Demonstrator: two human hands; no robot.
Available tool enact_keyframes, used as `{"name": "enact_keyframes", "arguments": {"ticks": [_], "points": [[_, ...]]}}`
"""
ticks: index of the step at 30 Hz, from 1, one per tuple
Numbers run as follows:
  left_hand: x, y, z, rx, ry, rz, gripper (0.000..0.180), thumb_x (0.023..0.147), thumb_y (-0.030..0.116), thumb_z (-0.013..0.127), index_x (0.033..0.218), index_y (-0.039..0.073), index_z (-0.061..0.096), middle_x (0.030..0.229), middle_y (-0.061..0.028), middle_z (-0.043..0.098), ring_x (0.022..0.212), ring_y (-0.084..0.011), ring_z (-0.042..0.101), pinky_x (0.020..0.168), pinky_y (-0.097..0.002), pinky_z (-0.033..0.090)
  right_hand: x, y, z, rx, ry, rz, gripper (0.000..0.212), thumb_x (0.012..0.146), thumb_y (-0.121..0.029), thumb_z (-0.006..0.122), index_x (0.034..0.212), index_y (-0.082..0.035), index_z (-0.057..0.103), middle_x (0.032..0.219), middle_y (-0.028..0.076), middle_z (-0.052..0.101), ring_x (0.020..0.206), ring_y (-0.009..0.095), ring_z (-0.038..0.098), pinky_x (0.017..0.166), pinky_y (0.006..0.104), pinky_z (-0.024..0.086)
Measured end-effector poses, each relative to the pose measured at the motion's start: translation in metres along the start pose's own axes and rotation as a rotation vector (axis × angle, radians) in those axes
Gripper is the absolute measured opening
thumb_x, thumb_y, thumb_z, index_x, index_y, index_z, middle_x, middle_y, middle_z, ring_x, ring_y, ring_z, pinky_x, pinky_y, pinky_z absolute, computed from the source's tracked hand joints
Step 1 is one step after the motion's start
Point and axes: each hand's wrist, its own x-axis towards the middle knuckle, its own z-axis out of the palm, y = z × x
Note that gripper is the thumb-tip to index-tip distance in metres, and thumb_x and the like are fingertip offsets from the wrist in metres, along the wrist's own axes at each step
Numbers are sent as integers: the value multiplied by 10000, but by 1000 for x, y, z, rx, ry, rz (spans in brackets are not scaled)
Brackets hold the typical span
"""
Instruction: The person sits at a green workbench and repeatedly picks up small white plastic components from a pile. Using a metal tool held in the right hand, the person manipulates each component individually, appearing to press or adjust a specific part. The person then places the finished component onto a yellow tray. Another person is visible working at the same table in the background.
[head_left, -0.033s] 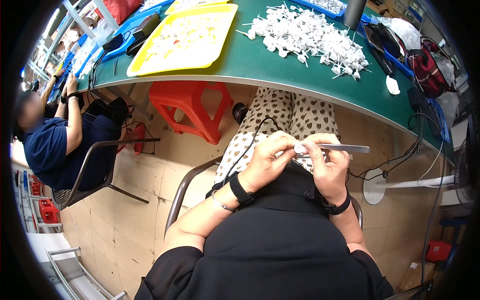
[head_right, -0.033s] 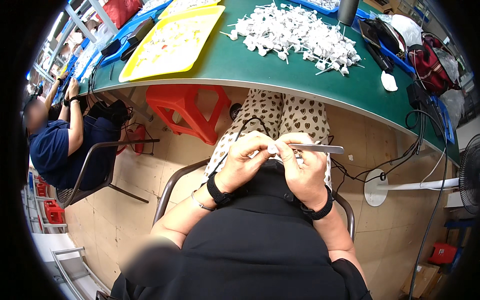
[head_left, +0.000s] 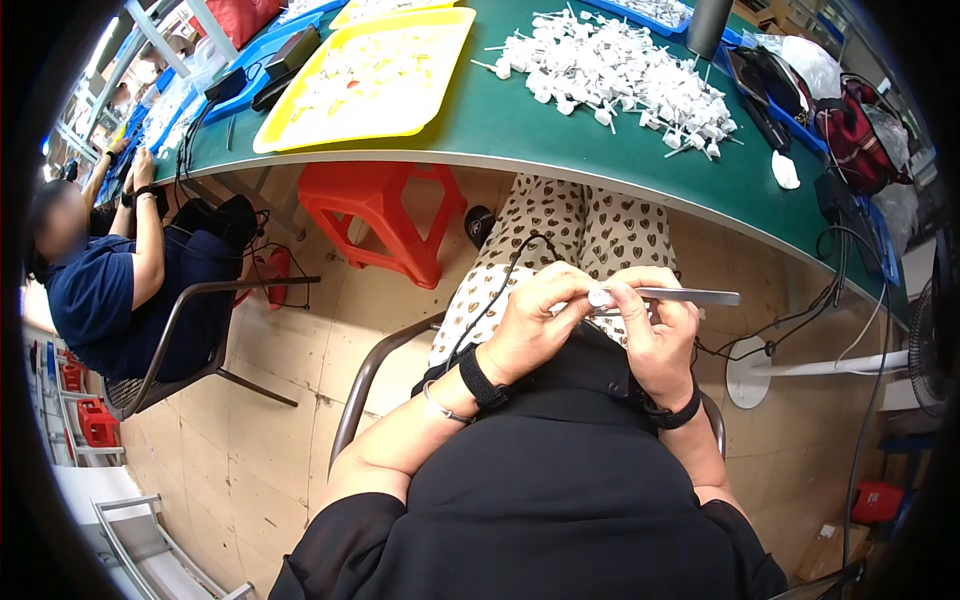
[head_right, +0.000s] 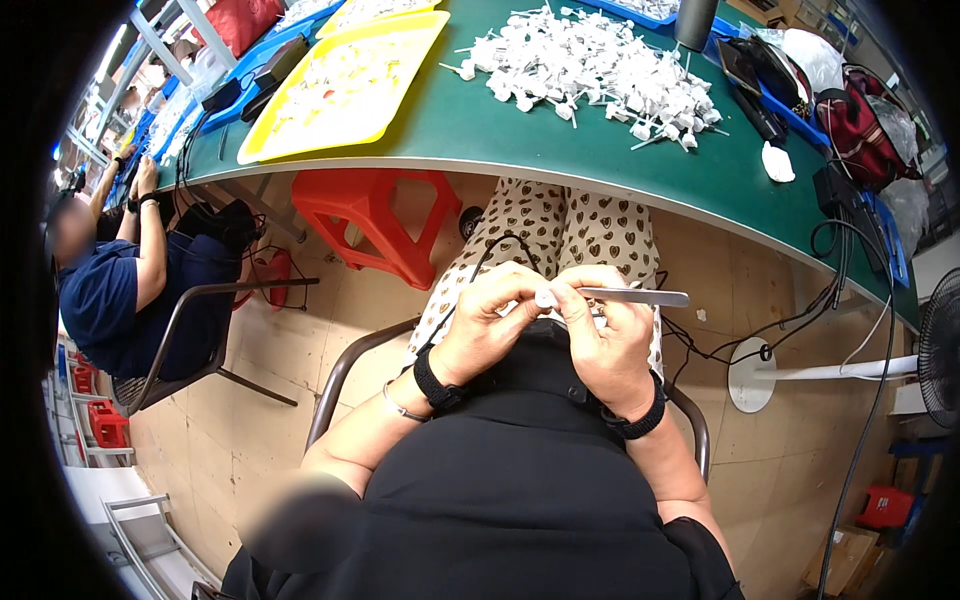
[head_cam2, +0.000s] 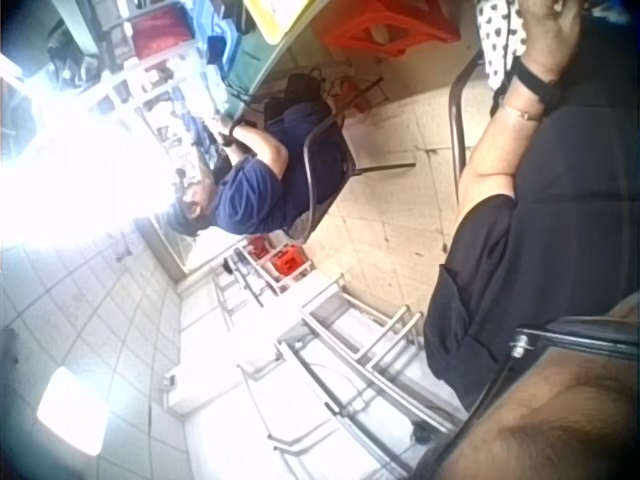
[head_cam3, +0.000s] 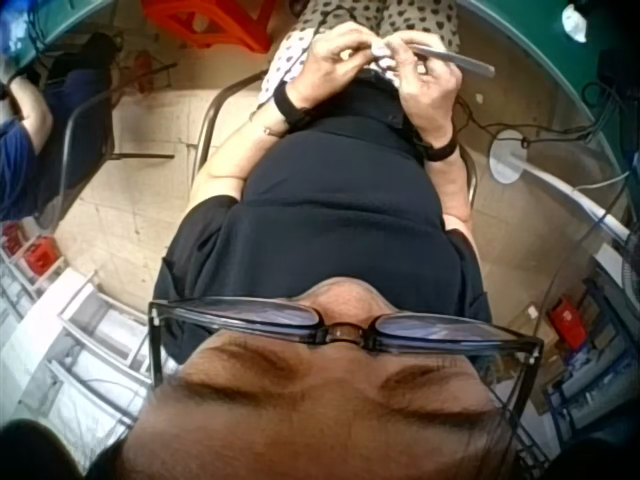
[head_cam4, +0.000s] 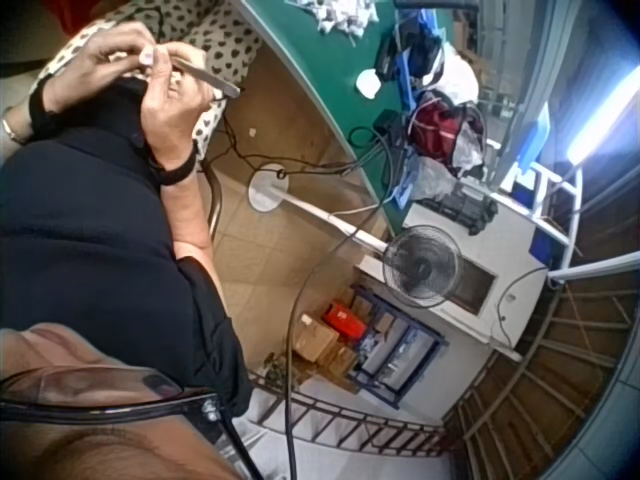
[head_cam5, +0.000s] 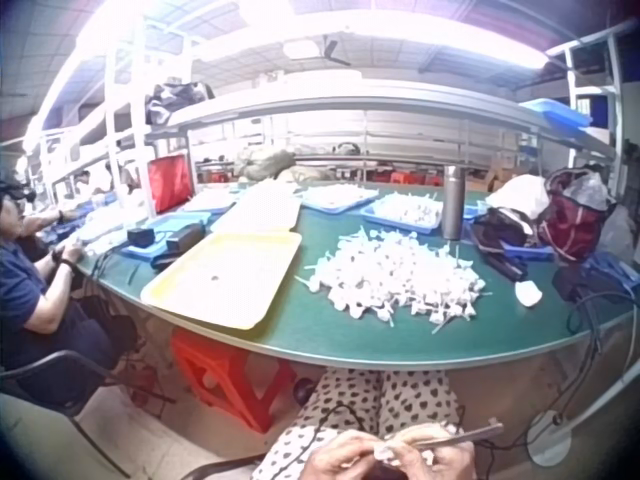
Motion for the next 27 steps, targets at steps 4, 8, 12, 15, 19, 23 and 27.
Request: {"name": "enact_keyframes", "arguments": {"ticks": [4,8,12,15,19,23,27], "points": [[-1,-2,1,-7,4,12,141,876,-32,722,998,36,705,926,-82,685,843,-207,655,735,-309,524,-2,3,1,121,18,51,32,943,-23,683,951,8,678,845,81,689,704,162,667,644,278,519],[-1,-2,1,-5,12,13,125,883,-17,724,995,35,708,928,-82,687,845,-205,658,737,-307,527,1,3,1,83,6,-14,29,943,-18,682,952,9,676,846,77,691,708,152,665,639,274,515],[0,-1,1,8,10,-8,111,886,-8,724,989,32,712,931,-83,692,844,-204,661,745,-304,530,2,1,-2,8,-9,-50,31,945,-14,679,963,10,671,847,75,693,711,146,670,628,273,511],[-1,-1,1,-4,9,-16,99,896,-1,719,990,28,714,934,-83,696,847,-201,664,748,-302,533,-1,3,-1,57,0,-3,39,945,-15,680,972,10,668,850,79,696,708,150,674,618,272,509],[-1,-3,1,-30,11,-12,85,911,10,708,995,24,715,935,-83,697,853,-197,665,750,-303,534,-1,4,-1,39,-1,-3,49,944,-21,685,978,10,668,860,86,700,700,158,677,609,270,510],[0,-3,2,-30,11,-15,80,913,11,706,992,20,713,935,-86,697,851,-196,664,747,-301,534,0,6,0,11,2,-47,55,942,-25,690,978,7,663,867,95,701,698,169,679,615,282,521],[0,-4,2,-4,35,-4,156,857,-53,713,983,39,726,902,-77,691,814,-202,682,709,-302,558,3,1,1,-67,-9,-121,53,934,-26,693,968,-2,660,858,100,696,696,189,681,625,299,530]]}}
